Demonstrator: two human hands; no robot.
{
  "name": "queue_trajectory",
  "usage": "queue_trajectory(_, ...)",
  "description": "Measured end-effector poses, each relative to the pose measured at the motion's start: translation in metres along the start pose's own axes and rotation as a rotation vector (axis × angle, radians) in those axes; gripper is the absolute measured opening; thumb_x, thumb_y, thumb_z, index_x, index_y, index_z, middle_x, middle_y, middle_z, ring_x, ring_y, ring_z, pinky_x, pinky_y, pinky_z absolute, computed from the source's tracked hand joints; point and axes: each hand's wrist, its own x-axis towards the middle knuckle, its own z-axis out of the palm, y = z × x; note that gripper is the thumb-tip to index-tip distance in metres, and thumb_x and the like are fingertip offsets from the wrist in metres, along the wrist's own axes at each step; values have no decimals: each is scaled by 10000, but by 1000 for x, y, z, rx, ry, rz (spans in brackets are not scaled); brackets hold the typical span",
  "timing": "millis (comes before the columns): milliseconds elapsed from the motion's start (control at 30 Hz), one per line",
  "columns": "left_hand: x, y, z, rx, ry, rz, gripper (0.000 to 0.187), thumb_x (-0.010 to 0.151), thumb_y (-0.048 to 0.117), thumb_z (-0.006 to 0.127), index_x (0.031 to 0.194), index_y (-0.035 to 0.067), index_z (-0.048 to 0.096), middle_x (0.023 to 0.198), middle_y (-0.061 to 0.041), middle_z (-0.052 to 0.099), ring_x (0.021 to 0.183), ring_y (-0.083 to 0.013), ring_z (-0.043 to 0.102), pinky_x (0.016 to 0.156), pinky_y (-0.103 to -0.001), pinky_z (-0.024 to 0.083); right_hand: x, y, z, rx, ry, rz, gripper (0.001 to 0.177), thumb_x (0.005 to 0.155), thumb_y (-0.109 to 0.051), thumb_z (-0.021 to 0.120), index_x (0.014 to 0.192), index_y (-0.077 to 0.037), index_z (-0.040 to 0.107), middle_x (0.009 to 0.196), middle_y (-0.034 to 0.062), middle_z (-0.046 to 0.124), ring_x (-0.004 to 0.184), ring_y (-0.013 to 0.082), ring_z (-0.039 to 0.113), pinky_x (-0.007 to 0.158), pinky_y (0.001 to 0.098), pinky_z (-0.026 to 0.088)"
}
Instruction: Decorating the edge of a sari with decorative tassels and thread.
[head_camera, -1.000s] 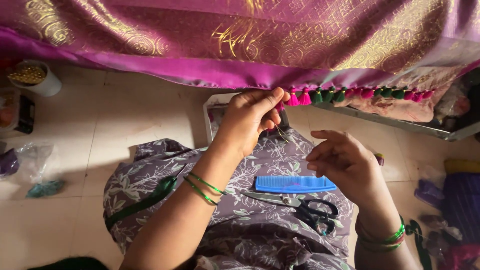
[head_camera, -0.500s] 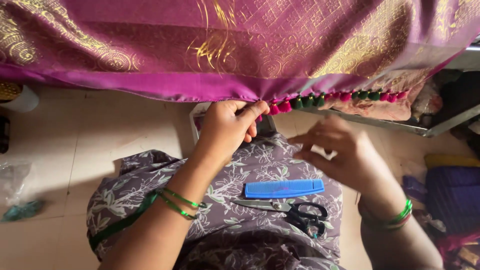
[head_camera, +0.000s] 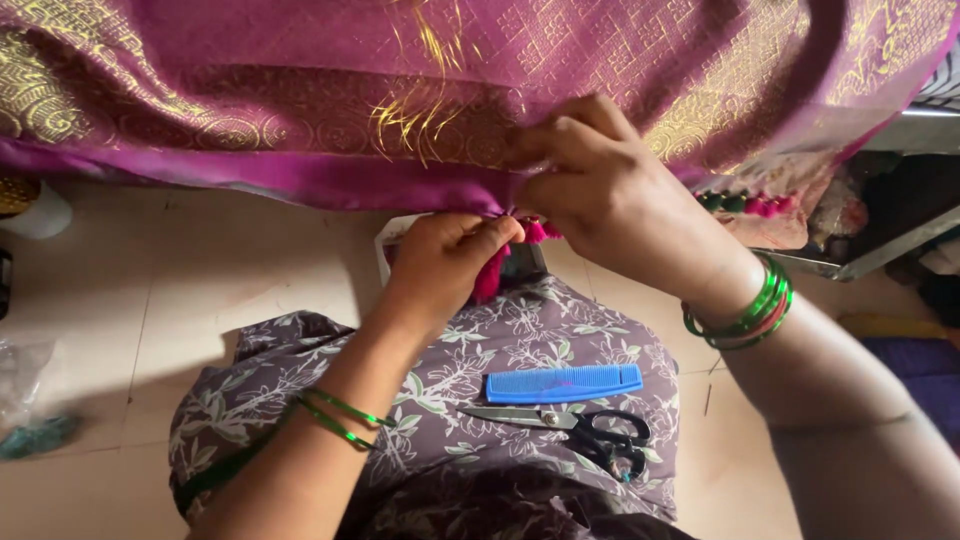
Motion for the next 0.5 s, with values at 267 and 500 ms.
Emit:
queue_trajectory(267,-23,11,22,186,125,141,212,1033,202,616,1068,41,749,824,-18,710,766,-51,605,678,-217,466,19,17,6,120,-212,-229,237,820,-42,758,1048,-47,694,1141,80,681,880,241,696,728,349,568)
queue_trajectory(500,-23,18,18,196,298,277,181,999,173,671,1086,35,749,858,-27,763,794,-74,707,749,-236,564,27,21,30,-138,-203,-80,114,848,-171,756,915,-121,679,923,58,598,722,248,668,588,379,540)
